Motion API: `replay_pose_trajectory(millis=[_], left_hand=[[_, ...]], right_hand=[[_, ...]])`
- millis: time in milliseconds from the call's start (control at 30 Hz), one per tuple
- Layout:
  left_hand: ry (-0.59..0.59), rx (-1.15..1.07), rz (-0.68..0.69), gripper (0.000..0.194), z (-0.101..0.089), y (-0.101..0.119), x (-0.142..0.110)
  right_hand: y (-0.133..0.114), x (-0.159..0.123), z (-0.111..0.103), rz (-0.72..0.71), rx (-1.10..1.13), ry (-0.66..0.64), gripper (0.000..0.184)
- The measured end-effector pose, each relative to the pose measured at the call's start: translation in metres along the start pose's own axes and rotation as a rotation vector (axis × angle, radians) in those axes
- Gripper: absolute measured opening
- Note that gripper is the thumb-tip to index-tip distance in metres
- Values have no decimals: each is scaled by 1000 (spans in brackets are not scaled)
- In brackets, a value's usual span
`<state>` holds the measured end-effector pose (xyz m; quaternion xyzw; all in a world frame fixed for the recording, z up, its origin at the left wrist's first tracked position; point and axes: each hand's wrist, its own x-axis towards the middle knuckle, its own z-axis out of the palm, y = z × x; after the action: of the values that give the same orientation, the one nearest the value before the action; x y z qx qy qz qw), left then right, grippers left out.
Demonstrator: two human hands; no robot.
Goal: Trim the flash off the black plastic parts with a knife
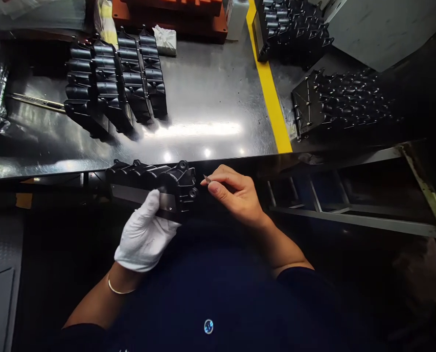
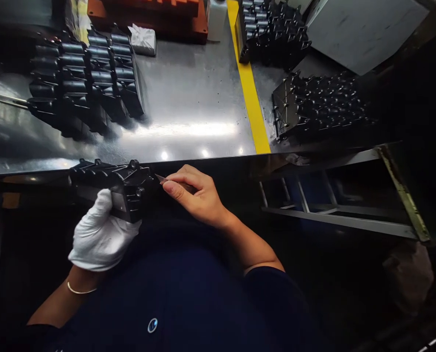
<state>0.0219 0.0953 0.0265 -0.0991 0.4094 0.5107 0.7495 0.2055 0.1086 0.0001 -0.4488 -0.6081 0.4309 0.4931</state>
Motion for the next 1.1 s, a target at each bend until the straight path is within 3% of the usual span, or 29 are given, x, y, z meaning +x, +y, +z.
replay_pose_trajectory(millis=[200, 533, 733, 833, 933, 1100], left_hand=[[-70, 95, 15, 33, -3, -7, 4], [-172, 60, -72, 32, -10, -9, 11], [-112, -162, -252, 62, -7, -8, 9], [-70, -187, -297, 59, -5, -5, 8], [-10, -184, -276, 51, -1, -1, 6], [58, -140, -235, 46, 6, -1, 2]], right_hand=[[3, -4, 22, 119, 114, 28, 38], [7, -10, 30, 98, 57, 153, 34], [17, -11, 37, 63, 38, 411, 38], [15, -7, 25, 41, 9, 286, 38], [8, -4, 7, -134, -100, 79, 33], [0, -2, -7, -345, -311, -32, 20]])
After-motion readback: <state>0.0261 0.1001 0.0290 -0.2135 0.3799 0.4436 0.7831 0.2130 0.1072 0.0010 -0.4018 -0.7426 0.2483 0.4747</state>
